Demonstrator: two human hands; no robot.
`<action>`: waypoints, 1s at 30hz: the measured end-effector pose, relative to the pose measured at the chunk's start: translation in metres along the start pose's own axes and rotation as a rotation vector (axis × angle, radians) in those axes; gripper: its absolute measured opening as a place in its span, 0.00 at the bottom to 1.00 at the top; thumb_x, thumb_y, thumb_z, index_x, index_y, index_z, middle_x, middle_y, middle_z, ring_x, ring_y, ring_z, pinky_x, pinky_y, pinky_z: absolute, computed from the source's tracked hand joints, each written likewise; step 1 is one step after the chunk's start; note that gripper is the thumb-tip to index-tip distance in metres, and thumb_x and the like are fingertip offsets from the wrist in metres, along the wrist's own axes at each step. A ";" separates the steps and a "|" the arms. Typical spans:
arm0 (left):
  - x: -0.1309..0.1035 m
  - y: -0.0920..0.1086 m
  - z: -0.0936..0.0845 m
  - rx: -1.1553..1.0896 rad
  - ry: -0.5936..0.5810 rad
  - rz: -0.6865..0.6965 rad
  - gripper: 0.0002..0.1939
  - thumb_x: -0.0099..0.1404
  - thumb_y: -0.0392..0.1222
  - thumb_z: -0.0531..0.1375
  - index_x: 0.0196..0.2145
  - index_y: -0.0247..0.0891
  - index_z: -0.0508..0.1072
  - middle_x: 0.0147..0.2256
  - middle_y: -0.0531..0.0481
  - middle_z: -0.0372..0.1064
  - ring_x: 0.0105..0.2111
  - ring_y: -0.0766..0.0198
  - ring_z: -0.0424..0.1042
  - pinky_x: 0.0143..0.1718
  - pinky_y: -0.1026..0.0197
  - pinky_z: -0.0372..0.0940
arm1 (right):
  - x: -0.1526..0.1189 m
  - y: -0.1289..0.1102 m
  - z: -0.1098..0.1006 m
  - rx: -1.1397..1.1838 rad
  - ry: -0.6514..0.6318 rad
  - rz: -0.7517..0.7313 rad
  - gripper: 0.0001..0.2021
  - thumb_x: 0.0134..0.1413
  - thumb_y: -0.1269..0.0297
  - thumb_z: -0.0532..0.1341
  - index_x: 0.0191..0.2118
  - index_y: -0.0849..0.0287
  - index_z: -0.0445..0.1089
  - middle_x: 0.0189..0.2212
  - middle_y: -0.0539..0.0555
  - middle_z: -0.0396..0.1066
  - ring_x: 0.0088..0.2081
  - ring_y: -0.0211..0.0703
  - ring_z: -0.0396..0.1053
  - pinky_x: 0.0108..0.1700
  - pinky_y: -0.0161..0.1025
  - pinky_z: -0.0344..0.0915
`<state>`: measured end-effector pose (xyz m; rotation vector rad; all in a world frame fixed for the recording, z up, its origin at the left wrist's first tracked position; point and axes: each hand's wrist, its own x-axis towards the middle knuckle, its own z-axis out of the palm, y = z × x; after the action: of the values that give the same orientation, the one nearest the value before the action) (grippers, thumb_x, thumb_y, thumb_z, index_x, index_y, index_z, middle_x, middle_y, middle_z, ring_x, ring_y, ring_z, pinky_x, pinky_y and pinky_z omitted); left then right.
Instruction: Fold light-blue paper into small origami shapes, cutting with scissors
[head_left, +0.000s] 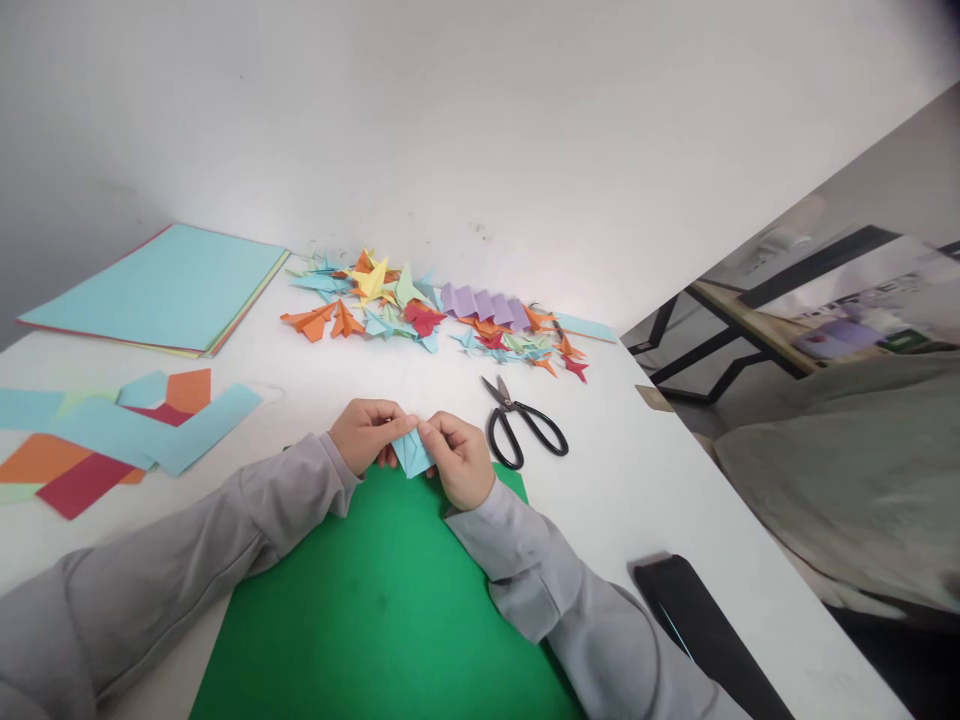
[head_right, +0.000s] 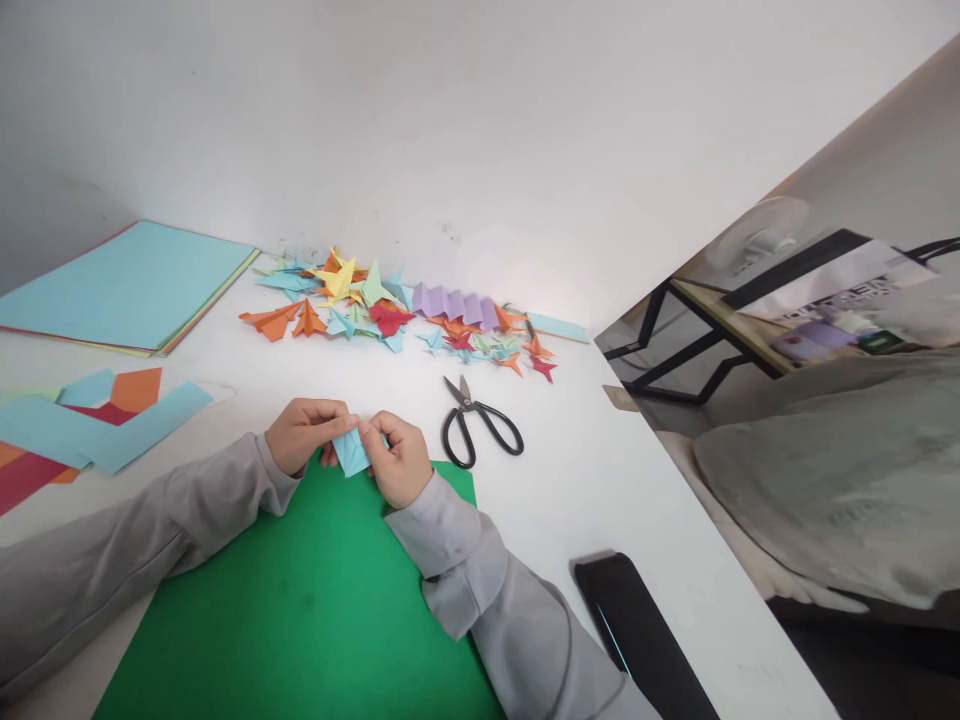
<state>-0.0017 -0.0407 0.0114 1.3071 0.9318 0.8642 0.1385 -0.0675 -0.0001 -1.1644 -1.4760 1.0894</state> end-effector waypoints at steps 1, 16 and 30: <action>0.000 -0.001 0.000 0.007 -0.007 0.002 0.18 0.50 0.51 0.59 0.17 0.33 0.65 0.09 0.55 0.59 0.10 0.72 0.58 0.10 0.70 0.53 | 0.000 0.000 0.000 0.021 0.003 0.010 0.17 0.49 0.51 0.56 0.19 0.58 0.59 0.10 0.43 0.56 0.12 0.31 0.54 0.15 0.30 0.50; -0.001 0.004 0.002 0.030 -0.102 0.016 0.19 0.49 0.54 0.59 0.17 0.34 0.63 0.09 0.57 0.56 0.10 0.74 0.56 0.11 0.71 0.49 | 0.004 -0.004 0.000 0.202 -0.059 0.110 0.21 0.44 0.51 0.60 0.14 0.59 0.56 0.06 0.42 0.53 0.10 0.28 0.48 0.12 0.29 0.42; -0.001 0.005 0.001 -0.024 -0.121 -0.003 0.21 0.46 0.56 0.61 0.16 0.33 0.63 0.10 0.57 0.57 0.11 0.74 0.58 0.11 0.70 0.51 | 0.005 -0.002 -0.001 0.310 -0.071 0.102 0.24 0.45 0.51 0.59 0.10 0.59 0.55 0.06 0.43 0.51 0.10 0.28 0.45 0.13 0.32 0.41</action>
<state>-0.0014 -0.0413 0.0169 1.3219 0.8266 0.7828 0.1386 -0.0628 0.0030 -0.9983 -1.2556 1.3873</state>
